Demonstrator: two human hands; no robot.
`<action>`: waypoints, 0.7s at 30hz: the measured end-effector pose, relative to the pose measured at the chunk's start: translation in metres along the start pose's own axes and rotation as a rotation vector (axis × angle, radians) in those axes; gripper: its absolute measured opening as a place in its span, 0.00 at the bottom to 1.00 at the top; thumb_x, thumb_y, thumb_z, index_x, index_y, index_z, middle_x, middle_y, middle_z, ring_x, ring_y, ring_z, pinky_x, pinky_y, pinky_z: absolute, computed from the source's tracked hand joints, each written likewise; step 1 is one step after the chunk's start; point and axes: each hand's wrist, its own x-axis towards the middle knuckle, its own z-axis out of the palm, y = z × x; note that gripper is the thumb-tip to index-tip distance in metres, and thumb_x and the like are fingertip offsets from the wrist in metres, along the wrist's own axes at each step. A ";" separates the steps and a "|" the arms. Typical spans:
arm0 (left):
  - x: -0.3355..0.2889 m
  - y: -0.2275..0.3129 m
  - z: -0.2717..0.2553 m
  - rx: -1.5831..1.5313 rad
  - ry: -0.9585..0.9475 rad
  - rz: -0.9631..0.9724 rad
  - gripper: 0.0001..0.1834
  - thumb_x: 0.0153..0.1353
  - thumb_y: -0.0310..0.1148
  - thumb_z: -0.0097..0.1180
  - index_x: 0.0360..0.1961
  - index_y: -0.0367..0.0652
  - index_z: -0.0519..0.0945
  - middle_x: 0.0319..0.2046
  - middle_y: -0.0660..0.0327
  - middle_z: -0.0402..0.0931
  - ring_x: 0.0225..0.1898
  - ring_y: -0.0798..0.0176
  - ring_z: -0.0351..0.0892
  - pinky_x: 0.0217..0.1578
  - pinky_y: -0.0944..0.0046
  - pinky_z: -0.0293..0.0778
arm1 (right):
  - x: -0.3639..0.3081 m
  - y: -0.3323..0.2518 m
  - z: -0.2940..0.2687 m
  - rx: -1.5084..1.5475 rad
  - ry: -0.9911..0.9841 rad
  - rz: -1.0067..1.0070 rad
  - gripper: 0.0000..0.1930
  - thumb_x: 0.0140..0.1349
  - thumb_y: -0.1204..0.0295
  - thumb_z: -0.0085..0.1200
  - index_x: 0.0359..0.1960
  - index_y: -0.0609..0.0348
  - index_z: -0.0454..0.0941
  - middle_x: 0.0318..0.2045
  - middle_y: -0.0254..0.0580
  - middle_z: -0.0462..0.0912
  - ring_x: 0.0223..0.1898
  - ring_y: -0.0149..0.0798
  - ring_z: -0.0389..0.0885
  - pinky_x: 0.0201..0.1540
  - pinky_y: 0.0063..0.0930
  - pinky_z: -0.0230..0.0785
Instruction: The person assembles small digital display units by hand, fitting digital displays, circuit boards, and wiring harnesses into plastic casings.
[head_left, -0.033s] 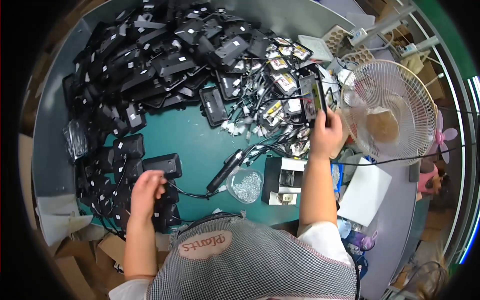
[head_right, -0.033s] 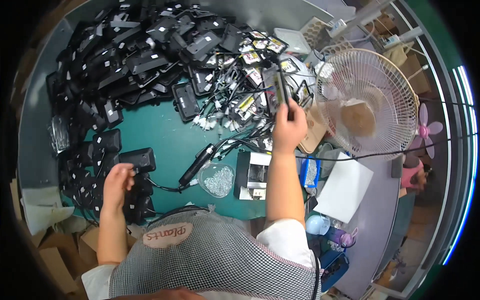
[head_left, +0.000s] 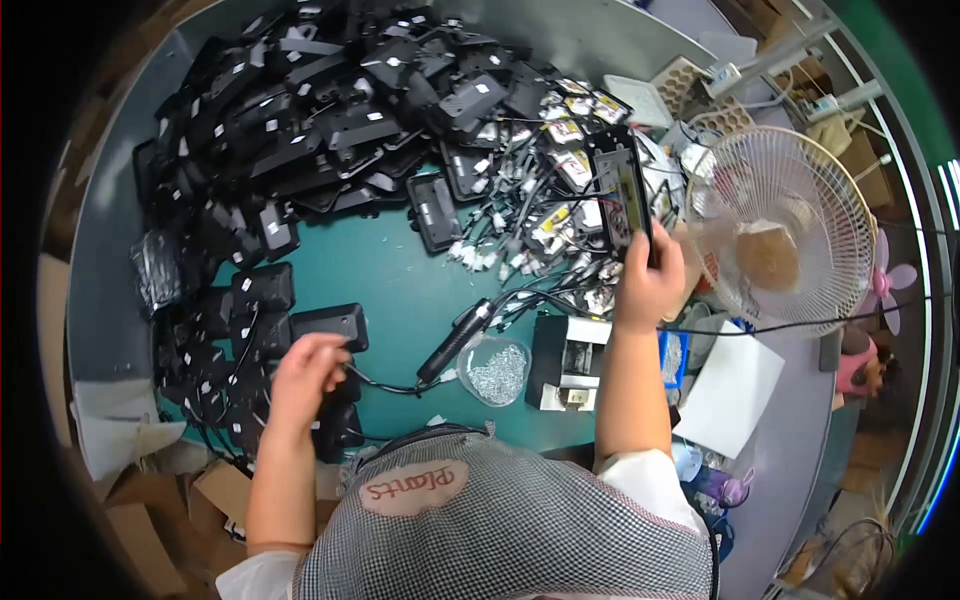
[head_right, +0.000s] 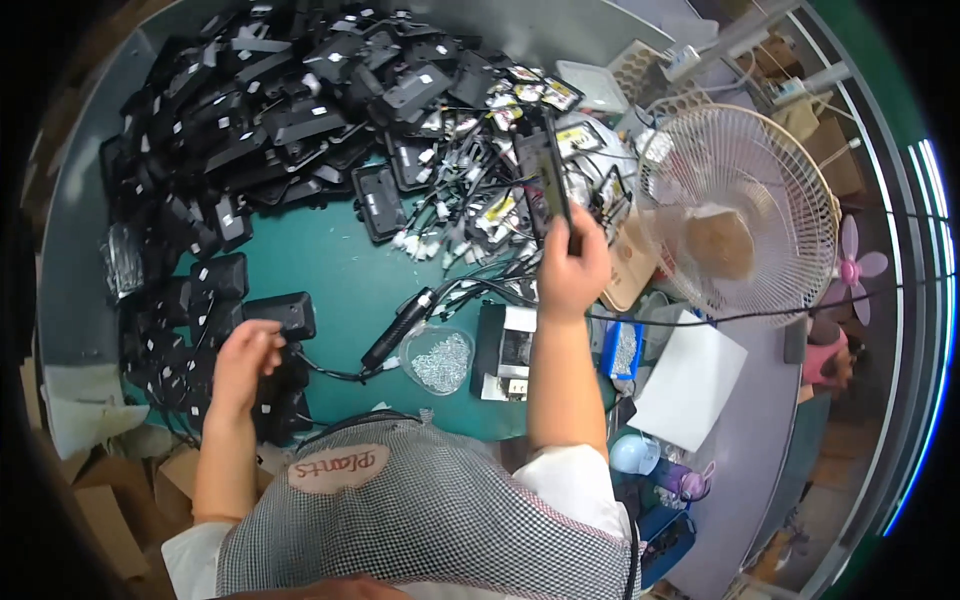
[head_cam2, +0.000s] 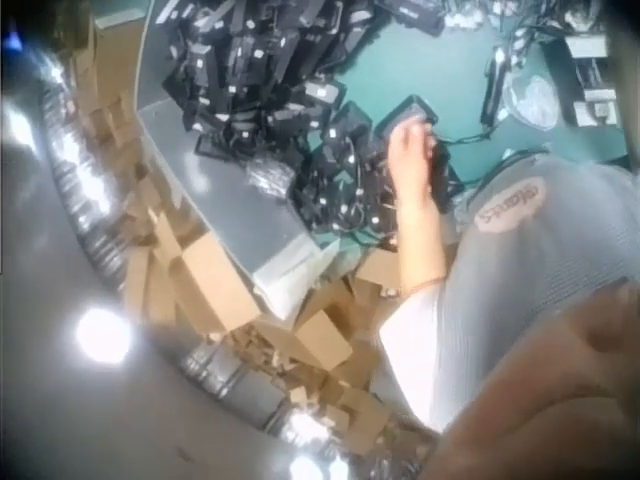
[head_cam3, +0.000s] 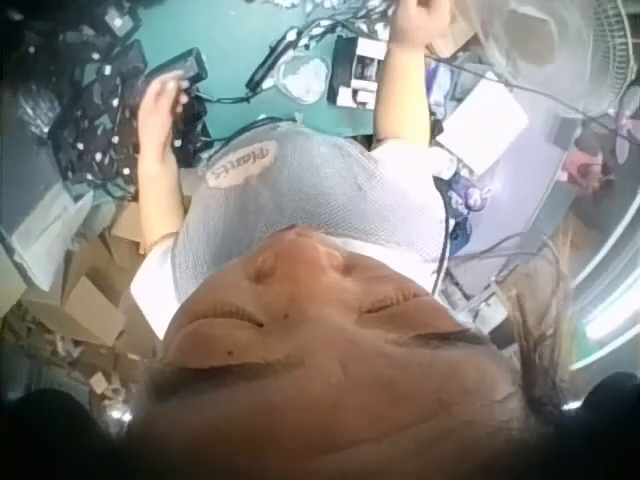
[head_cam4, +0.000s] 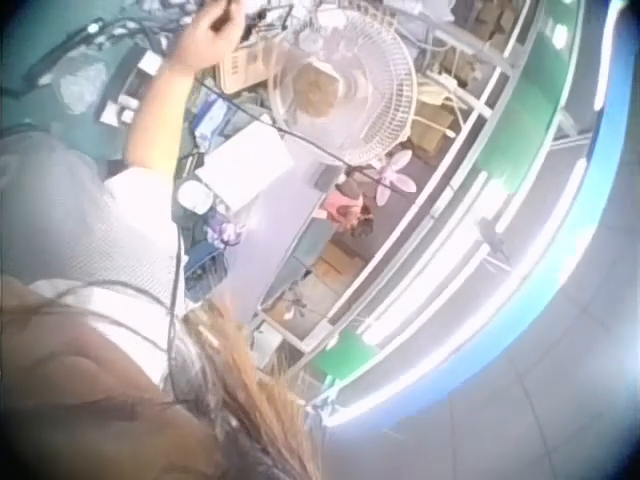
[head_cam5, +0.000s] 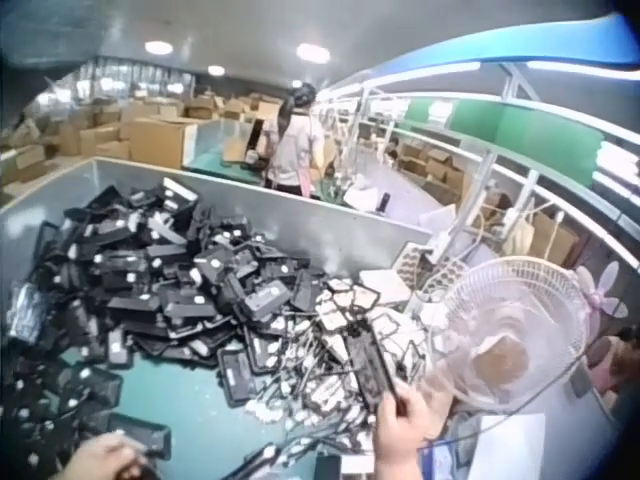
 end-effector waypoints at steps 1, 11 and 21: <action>-0.001 0.014 0.013 0.063 -0.083 0.018 0.16 0.67 0.35 0.51 0.50 0.36 0.75 0.37 0.60 0.79 0.29 0.73 0.74 0.30 0.75 0.69 | -0.012 -0.017 0.006 -0.045 -0.023 -0.262 0.13 0.53 0.78 0.60 0.41 0.65 0.79 0.40 0.50 0.84 0.37 0.41 0.84 0.42 0.28 0.75; -0.021 0.032 0.066 -0.135 -0.100 0.337 0.17 0.70 0.27 0.43 0.57 0.33 0.66 0.50 0.57 0.75 0.51 0.65 0.74 0.52 0.64 0.72 | -0.117 -0.129 0.053 0.057 -0.877 -0.655 0.25 0.44 0.61 0.69 0.41 0.65 0.79 0.51 0.57 0.76 0.54 0.53 0.76 0.57 0.47 0.67; -0.027 0.037 -0.019 0.343 -0.408 0.415 0.15 0.64 0.39 0.56 0.44 0.38 0.75 0.28 0.54 0.79 0.29 0.58 0.80 0.31 0.62 0.74 | -0.135 -0.114 0.070 0.756 -1.292 0.573 0.21 0.61 0.76 0.53 0.56 0.71 0.69 0.48 0.44 0.79 0.48 0.34 0.77 0.53 0.31 0.68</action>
